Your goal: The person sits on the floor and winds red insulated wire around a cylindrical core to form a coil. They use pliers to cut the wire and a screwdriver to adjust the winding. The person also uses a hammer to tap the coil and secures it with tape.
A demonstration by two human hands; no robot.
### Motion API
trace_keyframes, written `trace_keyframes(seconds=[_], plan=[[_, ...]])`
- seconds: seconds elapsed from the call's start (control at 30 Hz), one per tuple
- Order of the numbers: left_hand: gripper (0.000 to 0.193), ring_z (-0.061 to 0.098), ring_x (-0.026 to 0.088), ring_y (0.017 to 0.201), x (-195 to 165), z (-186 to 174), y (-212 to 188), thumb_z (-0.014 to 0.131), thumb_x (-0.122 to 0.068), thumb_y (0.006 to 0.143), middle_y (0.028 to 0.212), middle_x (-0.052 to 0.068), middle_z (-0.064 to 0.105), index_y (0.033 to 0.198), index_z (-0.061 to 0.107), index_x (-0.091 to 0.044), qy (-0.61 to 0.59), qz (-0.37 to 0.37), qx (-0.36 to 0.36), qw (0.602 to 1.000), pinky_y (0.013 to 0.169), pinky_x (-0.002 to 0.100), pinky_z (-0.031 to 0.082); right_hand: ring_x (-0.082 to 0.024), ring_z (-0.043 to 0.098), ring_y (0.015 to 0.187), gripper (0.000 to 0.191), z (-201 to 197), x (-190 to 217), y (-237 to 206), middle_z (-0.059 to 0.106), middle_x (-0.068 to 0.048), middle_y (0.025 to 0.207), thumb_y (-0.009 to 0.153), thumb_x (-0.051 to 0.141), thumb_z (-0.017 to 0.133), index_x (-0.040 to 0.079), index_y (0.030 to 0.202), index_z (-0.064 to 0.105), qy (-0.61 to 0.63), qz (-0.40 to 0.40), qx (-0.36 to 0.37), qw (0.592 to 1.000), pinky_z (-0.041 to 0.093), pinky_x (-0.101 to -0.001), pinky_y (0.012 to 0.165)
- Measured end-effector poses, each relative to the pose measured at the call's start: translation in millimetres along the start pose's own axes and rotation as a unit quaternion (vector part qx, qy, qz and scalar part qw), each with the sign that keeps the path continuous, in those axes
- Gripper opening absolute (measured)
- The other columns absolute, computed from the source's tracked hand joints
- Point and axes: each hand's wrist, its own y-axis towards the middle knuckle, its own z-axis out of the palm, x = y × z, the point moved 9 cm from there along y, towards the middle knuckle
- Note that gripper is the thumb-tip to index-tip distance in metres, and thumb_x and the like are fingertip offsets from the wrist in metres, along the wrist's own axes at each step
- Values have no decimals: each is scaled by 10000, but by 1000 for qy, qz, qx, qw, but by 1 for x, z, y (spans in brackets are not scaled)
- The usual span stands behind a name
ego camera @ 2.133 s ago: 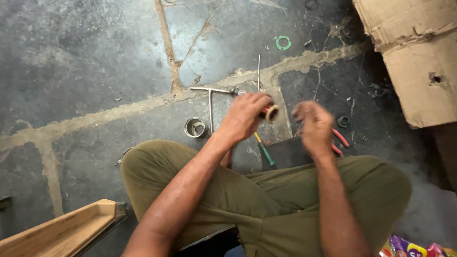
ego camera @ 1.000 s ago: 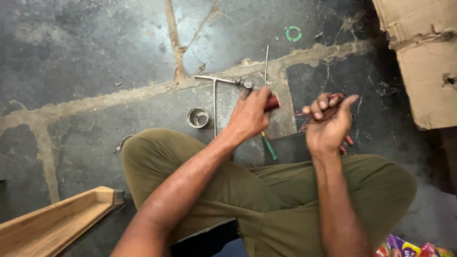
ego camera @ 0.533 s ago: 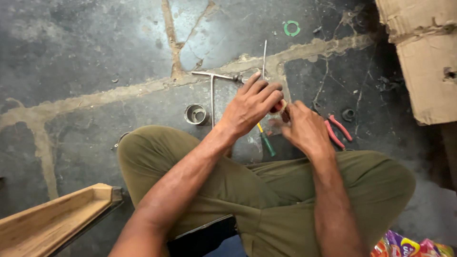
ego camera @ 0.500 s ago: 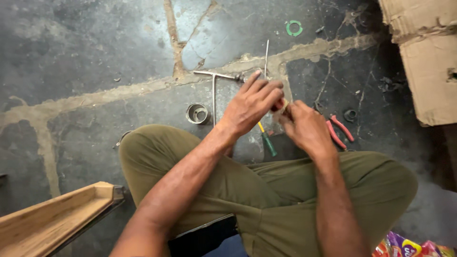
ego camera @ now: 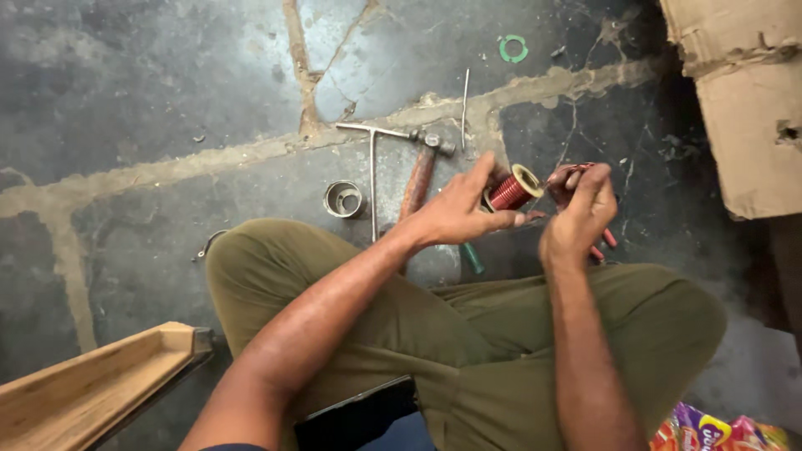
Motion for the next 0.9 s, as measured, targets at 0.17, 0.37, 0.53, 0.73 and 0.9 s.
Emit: trace_keyframes(seconds=[0.17, 0.37, 0.53, 0.73, 0.9], plan=[[739, 699, 419, 1133, 0, -2, -3, 792, -476, 820, 1187, 273, 707, 1296, 440, -33, 19, -11, 5, 1000, 984, 468, 541, -163, 688, 921, 347, -5, -35, -11, 648, -26, 928, 1001, 420, 522, 89, 950, 613, 151, 176, -125, 965, 563, -386, 882], [813, 694, 371, 1161, 14, -1, -5, 763, -429, 802, 1235, 250, 695, 1431, 419, -46, -53, -33, 22, 998, 992, 451, 530, -224, 605, 920, 423, 17, -47, -9, 595, -55, 948, 1109, 518, 475, 132, 942, 518, 264, 233, 31, 935, 520, -477, 1082], [686, 666, 299, 1324, 28, 15, -6, 727, -482, 947, 1346, 213, 702, 1388, 520, 1, -198, -64, 62, 976, 1119, 414, 508, -229, 592, 927, 435, 13, -45, -5, 580, -50, 934, 1144, 507, 457, 120, 959, 522, 285, 189, 64, 937, 508, -484, 1069], [632, 717, 268, 1057, 22, 17, -5, 800, -429, 871, 1156, 179, 742, 1346, 634, -46, -33, -24, 47, 998, 958, 420, 576, -304, 664, 1097, 424, 12, -52, -11, 602, -64, 925, 1102, 498, 446, 120, 930, 534, 294, 225, 34, 928, 509, -509, 1117], [575, 714, 290, 859, 39, 0, -7, 815, -333, 774, 1039, 198, 712, 1187, 563, -21, -76, -172, -32, 982, 748, 467, 593, -302, 664, 1101, 413, 23, -53, -14, 619, -76, 947, 1096, 485, 441, 123, 930, 546, 302, 239, 41, 922, 491, -516, 1087]])
